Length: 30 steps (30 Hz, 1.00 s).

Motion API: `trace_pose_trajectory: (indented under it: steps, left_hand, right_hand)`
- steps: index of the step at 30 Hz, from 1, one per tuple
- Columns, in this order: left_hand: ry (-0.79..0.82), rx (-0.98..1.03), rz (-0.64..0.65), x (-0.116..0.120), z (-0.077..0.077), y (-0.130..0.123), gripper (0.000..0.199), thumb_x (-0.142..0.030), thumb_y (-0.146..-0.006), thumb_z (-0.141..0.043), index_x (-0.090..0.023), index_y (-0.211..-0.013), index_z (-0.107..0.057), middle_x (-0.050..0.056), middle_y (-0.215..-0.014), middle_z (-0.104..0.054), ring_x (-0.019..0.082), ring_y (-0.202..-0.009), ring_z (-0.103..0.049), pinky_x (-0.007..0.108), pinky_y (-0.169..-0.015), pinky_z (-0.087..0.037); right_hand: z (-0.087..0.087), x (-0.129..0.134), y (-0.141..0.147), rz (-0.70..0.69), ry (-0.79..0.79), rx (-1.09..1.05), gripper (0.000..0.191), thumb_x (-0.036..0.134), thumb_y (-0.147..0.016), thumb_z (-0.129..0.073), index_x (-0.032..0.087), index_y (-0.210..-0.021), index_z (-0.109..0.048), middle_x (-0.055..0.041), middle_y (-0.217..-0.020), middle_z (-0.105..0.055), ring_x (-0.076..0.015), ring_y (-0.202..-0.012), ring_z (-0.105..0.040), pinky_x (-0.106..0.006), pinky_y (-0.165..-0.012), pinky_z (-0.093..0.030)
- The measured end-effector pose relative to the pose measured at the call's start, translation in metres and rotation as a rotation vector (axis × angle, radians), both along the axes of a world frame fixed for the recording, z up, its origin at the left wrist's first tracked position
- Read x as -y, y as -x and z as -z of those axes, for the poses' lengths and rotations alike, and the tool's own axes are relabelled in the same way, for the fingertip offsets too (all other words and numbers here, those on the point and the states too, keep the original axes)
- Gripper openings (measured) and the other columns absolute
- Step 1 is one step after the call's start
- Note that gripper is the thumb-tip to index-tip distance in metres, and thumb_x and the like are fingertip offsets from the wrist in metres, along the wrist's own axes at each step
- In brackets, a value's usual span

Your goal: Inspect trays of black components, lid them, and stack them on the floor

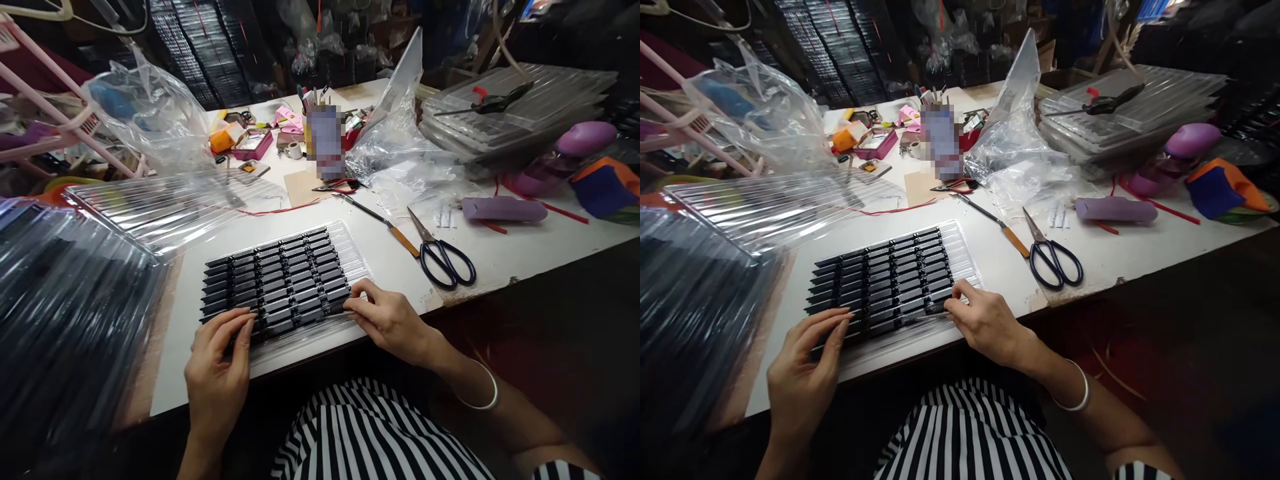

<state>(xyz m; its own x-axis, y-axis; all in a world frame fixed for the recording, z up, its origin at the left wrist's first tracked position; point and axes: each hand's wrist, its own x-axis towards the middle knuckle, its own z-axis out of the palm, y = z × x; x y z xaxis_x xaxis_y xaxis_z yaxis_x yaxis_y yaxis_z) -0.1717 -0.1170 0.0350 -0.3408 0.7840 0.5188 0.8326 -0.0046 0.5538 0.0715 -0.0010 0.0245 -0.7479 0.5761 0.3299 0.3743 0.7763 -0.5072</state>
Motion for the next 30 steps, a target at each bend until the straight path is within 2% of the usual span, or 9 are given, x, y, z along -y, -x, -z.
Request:
trace_pose_trajectory:
  steps: [4, 9, 15, 19, 24, 30]
  left_hand:
    - [0.008, 0.005, -0.044, 0.013, 0.002, 0.016, 0.011, -0.020, -0.086, -0.058, -0.022, -0.095, -0.064, 0.005, -0.099, -0.064, 0.021, -0.097, -0.059, 0.041, -0.093, -0.043]
    - [0.004, -0.022, -0.080, 0.027, 0.005, 0.035, 0.012, -0.024, -0.086, -0.058, -0.022, -0.096, -0.065, 0.005, -0.098, -0.065, 0.022, -0.095, -0.060, 0.042, -0.093, -0.044]
    - [0.009, 0.003, -0.222, 0.035, 0.004, 0.049, 0.014, -0.027, -0.087, -0.058, -0.021, -0.097, -0.066, 0.006, -0.099, -0.065, 0.024, -0.098, -0.059, 0.042, -0.095, -0.043]
    - [0.030, 0.040, -0.262, 0.034, 0.011, 0.061, 0.018, -0.030, -0.088, -0.056, -0.019, -0.099, -0.065, 0.008, -0.106, -0.064, 0.025, -0.103, -0.059, 0.041, -0.097, -0.042]
    - [0.036, 0.136, -0.256, 0.034, 0.025, 0.073, 0.026, -0.034, -0.088, -0.053, -0.019, -0.106, -0.064, 0.008, -0.109, -0.065, 0.024, -0.105, -0.059, 0.039, -0.098, -0.042]
    - [0.121, 0.447, -0.302, 0.032, 0.030, 0.069, 0.033, -0.040, -0.087, -0.053, -0.018, -0.110, -0.064, 0.009, -0.111, -0.067, 0.024, -0.108, -0.060, 0.039, -0.098, -0.044]
  right_hand:
    - [-0.004, 0.000, 0.004, 0.035, 0.050, 0.041, 0.014, 0.018, -0.093, -0.046, 0.017, -0.095, -0.060, -0.0056, -0.093, -0.055, -0.0109, -0.063, -0.052, -0.023, -0.058, -0.046]
    - [-0.002, -0.001, 0.011, 0.115, 0.033, 0.067, 0.016, 0.017, -0.093, -0.045, 0.017, -0.093, -0.061, -0.0058, -0.091, -0.055, -0.0123, -0.066, -0.054, -0.024, -0.059, -0.046]
    - [-0.010, -0.009, 0.010, 0.156, 0.138, -0.113, 0.012, 0.018, -0.092, -0.049, 0.017, -0.094, -0.060, -0.0051, -0.087, -0.056, -0.0140, -0.071, -0.056, -0.025, -0.063, -0.048]
    - [-0.011, -0.016, 0.005, 0.220, 0.126, -0.155, 0.010, 0.020, -0.091, -0.051, 0.018, -0.093, -0.060, -0.0045, -0.084, -0.056, -0.0146, -0.069, -0.056, -0.027, -0.062, -0.047]
    - [-0.004, -0.028, 0.001, 0.293, 0.056, -0.177, 0.012, 0.027, -0.091, -0.052, 0.019, -0.095, -0.061, -0.0041, -0.082, -0.058, -0.0155, -0.068, -0.057, -0.028, -0.061, -0.048]
    - [0.005, -0.045, -0.002, 0.368, 0.028, -0.190, 0.021, 0.034, -0.089, -0.057, 0.019, -0.102, -0.062, -0.0051, -0.087, -0.062, -0.0171, -0.071, -0.060, -0.031, -0.065, -0.049]
